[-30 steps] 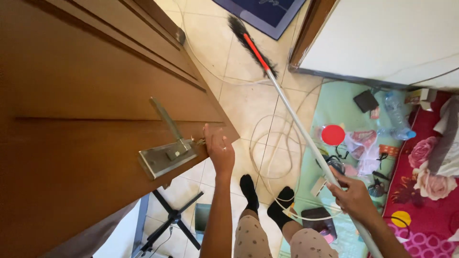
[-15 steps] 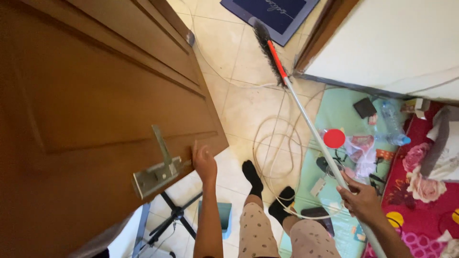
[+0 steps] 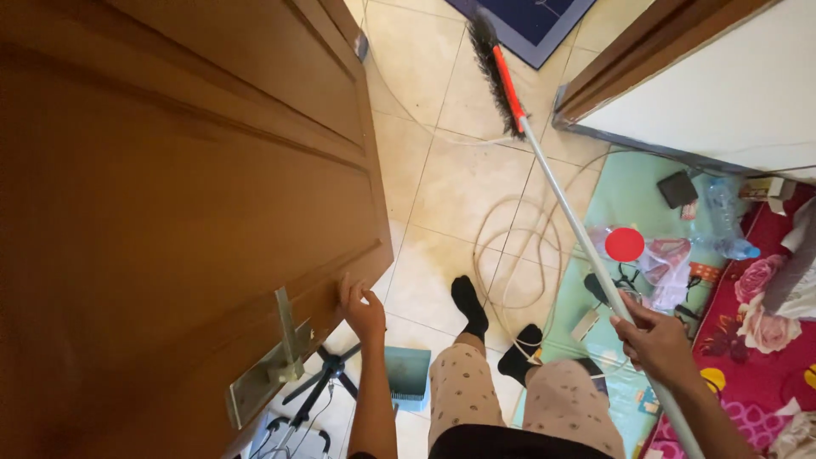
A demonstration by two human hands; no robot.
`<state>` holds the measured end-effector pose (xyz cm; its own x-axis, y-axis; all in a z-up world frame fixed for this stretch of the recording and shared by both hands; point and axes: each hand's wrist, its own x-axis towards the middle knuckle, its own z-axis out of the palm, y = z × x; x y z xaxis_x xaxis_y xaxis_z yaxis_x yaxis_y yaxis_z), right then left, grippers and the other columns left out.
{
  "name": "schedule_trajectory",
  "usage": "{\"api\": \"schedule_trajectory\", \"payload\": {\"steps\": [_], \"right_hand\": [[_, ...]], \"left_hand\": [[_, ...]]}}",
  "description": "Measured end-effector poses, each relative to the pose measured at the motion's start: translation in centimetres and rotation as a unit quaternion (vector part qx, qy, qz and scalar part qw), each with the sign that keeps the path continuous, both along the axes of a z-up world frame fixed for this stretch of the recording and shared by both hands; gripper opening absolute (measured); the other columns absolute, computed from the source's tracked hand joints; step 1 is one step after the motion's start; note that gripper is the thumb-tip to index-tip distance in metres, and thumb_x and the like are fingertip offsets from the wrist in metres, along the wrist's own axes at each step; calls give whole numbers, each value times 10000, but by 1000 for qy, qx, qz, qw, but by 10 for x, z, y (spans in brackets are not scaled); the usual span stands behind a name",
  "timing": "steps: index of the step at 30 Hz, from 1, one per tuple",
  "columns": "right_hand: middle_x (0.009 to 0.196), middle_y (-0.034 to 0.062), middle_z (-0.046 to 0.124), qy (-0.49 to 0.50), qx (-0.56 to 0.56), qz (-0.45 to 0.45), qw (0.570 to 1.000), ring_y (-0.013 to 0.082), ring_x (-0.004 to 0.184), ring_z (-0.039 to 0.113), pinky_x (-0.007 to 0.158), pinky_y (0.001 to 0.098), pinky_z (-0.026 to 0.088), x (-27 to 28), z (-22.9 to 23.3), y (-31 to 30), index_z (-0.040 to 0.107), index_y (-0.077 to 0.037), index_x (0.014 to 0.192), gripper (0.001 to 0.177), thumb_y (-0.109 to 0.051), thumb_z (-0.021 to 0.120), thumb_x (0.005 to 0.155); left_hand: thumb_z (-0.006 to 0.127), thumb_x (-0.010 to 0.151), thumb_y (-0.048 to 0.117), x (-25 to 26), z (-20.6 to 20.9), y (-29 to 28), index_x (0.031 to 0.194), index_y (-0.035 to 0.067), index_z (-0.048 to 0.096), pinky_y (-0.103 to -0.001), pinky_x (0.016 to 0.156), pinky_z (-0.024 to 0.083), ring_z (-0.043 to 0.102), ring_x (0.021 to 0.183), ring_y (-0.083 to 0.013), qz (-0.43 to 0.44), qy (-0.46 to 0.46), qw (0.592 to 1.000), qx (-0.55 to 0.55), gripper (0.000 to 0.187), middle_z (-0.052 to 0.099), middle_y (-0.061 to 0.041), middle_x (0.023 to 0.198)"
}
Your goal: Sweeping the tiled floor of a bedroom using a broom and dustpan.
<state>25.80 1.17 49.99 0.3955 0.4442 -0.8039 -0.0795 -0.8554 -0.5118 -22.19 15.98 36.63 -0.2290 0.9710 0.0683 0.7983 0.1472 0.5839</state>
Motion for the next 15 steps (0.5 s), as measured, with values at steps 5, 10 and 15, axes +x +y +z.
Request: {"api": "schedule_trajectory", "payload": {"steps": [5, 10, 15], "right_hand": [[629, -6, 461, 19, 20, -21, 999, 99, 450, 381, 372, 295, 331, -19, 9, 19, 591, -127, 1470, 601, -84, 696, 880], [637, -13, 467, 12, 19, -17, 1000, 90, 458, 383, 381, 285, 318, -24, 25, 35, 611, -102, 1453, 576, -81, 700, 884], [616, -6, 461, -7, 5, -9, 1000, 91, 458, 383, 379, 294, 321, -23, 34, 46, 600, -120, 1469, 611, -70, 707, 870]], "left_hand": [[596, 896, 22, -36, -9, 10, 1044, -31, 714, -466, 1033, 488, 605, 1203, -423, 64, -3, 998, -8, 196, 630, -248, 1299], [578, 876, -11, -77, -21, 20, 1033, -45, 691, -474, 1060, 485, 610, 1214, -425, 18, 43, 998, 46, 197, 669, -249, 1233], [580, 866, -20, -93, -7, 30, 1018, -36, 688, -481, 1062, 475, 610, 1222, -421, 37, 53, 997, 37, 187, 678, -248, 1244]]}}
